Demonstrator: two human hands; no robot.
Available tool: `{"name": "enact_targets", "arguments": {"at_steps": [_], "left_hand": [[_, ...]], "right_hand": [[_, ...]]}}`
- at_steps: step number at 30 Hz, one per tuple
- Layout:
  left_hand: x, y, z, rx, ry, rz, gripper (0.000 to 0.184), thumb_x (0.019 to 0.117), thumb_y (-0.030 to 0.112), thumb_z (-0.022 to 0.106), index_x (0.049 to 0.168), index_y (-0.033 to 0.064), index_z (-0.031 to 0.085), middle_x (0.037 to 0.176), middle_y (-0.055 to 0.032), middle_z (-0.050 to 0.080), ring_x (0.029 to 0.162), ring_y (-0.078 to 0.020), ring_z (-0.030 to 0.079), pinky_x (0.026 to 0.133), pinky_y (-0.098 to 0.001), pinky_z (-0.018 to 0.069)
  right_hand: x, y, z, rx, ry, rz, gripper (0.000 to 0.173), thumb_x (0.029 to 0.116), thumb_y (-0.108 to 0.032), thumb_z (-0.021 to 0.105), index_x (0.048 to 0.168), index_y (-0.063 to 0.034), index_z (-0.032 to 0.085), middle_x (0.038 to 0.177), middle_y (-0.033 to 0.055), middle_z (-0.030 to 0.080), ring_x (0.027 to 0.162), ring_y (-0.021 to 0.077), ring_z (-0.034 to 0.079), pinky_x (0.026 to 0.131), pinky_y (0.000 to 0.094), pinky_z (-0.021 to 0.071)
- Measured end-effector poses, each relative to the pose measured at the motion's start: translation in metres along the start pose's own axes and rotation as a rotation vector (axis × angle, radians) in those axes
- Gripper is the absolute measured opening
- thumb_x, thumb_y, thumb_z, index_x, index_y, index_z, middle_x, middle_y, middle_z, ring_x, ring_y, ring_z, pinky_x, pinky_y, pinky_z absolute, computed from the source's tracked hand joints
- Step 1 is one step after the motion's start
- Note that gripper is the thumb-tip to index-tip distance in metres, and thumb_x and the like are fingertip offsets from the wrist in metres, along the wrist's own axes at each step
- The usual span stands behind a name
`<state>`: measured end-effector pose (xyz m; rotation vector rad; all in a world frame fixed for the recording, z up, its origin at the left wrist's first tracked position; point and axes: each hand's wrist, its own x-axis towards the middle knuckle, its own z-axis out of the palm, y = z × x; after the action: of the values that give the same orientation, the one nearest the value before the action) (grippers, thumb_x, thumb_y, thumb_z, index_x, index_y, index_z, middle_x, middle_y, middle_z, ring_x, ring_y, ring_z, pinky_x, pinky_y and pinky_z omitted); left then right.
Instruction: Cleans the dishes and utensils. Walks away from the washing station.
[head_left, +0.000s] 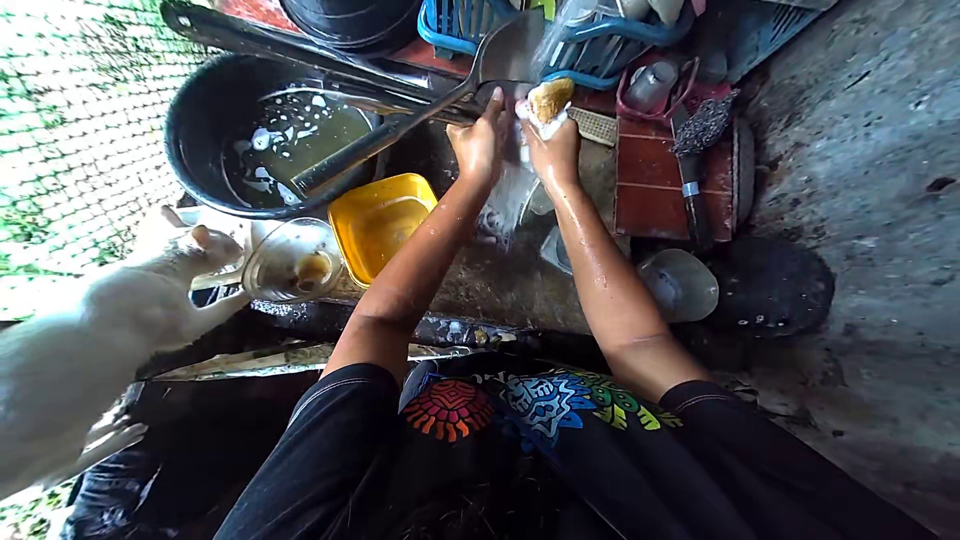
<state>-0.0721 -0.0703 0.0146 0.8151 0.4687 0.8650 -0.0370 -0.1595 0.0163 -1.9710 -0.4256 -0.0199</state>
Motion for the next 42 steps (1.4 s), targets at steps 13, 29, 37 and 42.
{"name": "enact_targets", "arguments": {"at_steps": [13,29,37,42], "left_hand": [[0.015,0.002,-0.004,-0.012,0.066,-0.111,0.038,0.0953,-0.002,0.065,0.129,-0.0042,0.048,0.113,-0.0167,0.062,0.101,-0.0192,0.064,0.089,-0.0351,0.0566],[0.010,-0.004,-0.011,0.080,0.109,-0.216,0.050,0.0969,0.006,0.067,0.140,-0.0019,0.043,0.121,-0.0174,0.060,0.105,-0.0201,0.063,0.090,-0.0348,0.0559],[0.009,-0.004,0.002,0.053,0.081,-0.241,0.046,0.0982,0.007,0.066,0.136,-0.0004,0.043,0.112,-0.0156,0.061,0.095,-0.0195,0.065,0.083,-0.0358,0.0580],[-0.002,-0.009,0.001,0.089,0.021,-0.136,0.023,0.0967,0.000,0.065,0.116,-0.0022,0.053,0.094,-0.0095,0.062,0.083,-0.0126,0.063,0.077,-0.0288,0.0559]], "right_hand": [[0.005,-0.034,-0.039,0.068,-0.331,0.044,0.060,0.0877,-0.020,0.080,0.136,0.0013,0.052,0.125,0.0138,0.066,0.109,0.0148,0.066,0.096,0.0318,0.0553],[0.014,-0.035,-0.063,-0.031,-0.098,-0.180,0.037,0.1044,-0.013,0.047,0.137,0.0044,0.050,0.124,0.0192,0.063,0.110,0.0184,0.065,0.097,0.0349,0.0533],[-0.003,-0.020,-0.029,-0.539,-0.217,-0.128,0.043,0.0969,-0.034,0.066,0.126,-0.0035,0.066,0.108,0.0223,0.069,0.105,0.0405,0.066,0.091,0.0589,0.0503],[0.008,-0.021,-0.033,-0.456,-0.072,-0.092,0.034,0.0881,-0.021,0.072,0.117,-0.0019,0.071,0.114,0.0255,0.066,0.109,0.0389,0.063,0.095,0.0523,0.0506]]}}
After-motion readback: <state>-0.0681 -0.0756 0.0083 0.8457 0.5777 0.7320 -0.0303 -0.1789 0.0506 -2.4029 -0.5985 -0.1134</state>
